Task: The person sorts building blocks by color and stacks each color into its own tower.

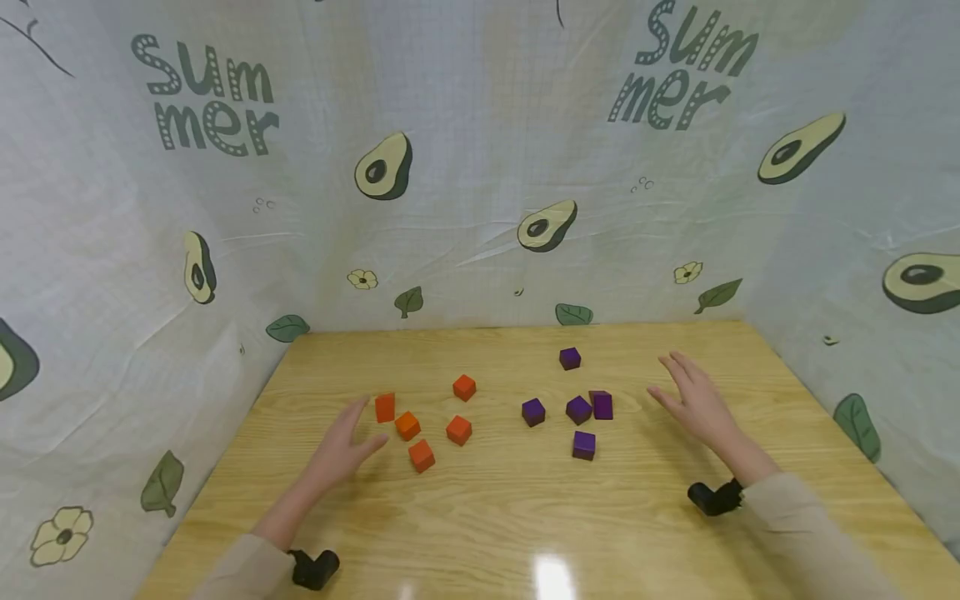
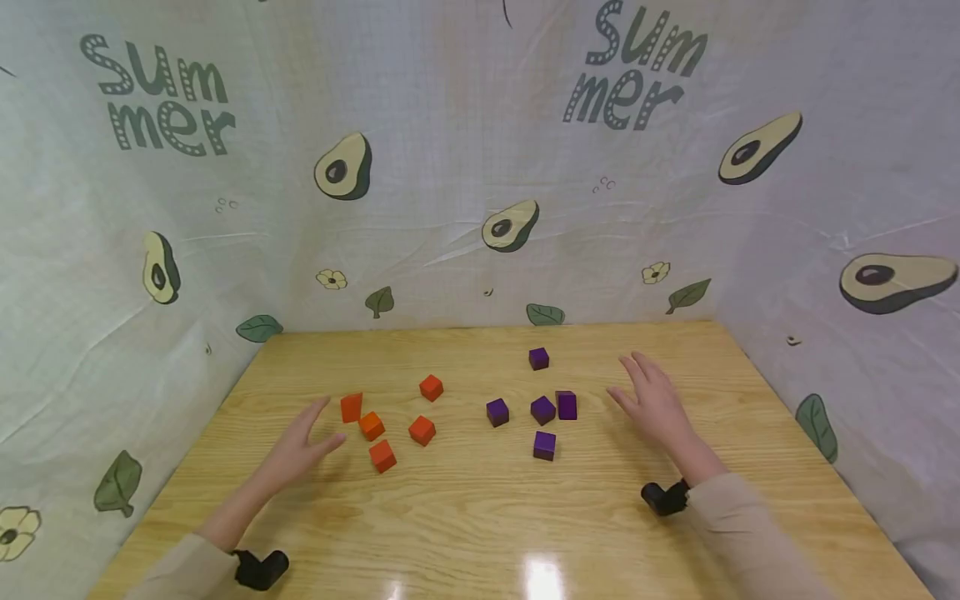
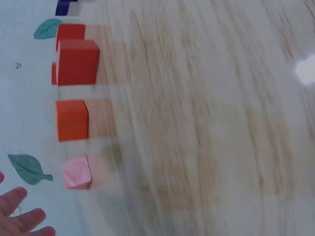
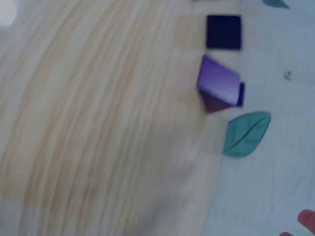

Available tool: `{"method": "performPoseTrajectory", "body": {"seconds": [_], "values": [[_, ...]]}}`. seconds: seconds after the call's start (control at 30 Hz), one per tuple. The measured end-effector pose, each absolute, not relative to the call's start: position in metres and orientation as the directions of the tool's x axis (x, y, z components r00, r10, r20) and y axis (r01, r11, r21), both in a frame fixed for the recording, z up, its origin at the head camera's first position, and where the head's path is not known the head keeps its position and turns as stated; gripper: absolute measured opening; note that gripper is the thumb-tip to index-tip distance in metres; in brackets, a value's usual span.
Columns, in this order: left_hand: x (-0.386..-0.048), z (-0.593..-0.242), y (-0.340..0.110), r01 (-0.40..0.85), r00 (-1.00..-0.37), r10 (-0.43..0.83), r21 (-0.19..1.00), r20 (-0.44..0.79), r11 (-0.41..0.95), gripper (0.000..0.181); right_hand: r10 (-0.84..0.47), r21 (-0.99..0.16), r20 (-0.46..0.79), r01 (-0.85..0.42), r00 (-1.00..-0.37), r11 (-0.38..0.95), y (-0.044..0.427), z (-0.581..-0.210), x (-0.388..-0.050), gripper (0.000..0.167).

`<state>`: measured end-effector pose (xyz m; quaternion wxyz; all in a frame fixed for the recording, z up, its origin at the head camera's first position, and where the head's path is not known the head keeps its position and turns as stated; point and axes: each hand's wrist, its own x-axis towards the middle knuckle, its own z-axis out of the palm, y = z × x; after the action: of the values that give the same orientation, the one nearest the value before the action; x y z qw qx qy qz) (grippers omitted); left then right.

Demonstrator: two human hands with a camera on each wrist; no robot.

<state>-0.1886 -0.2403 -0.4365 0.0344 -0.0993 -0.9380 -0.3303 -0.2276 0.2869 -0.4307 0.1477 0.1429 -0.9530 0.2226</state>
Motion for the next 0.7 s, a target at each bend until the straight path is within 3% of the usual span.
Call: {"method": "performPoseTrajectory", "body": {"seconds": [0.13, 0.37, 0.7], "values": [[-0.192, -0.430, -0.226, 0.196, -0.980, 0.126, 0.673, 0.152, 0.713, 0.062, -0.153, -0.525, 0.352, -0.330, -0.923, 0.784, 0.264, -0.425, -0.230, 0.056], [-0.196, -0.426, -0.198, 0.185, -0.983, 0.118, 0.712, 0.144, 0.678, 0.057, -0.119, -0.661, 0.391, -0.369, -0.912, 0.653, 0.219, -0.421, -0.236, 0.045], [-0.199, -0.433, -0.177, 0.235, -0.972, 0.178, 0.699, 0.154, 0.676, 0.050, -0.158, -0.733, 0.366, -0.389, -0.917, 0.558, 0.159, -0.418, -0.241, 0.042]]}}
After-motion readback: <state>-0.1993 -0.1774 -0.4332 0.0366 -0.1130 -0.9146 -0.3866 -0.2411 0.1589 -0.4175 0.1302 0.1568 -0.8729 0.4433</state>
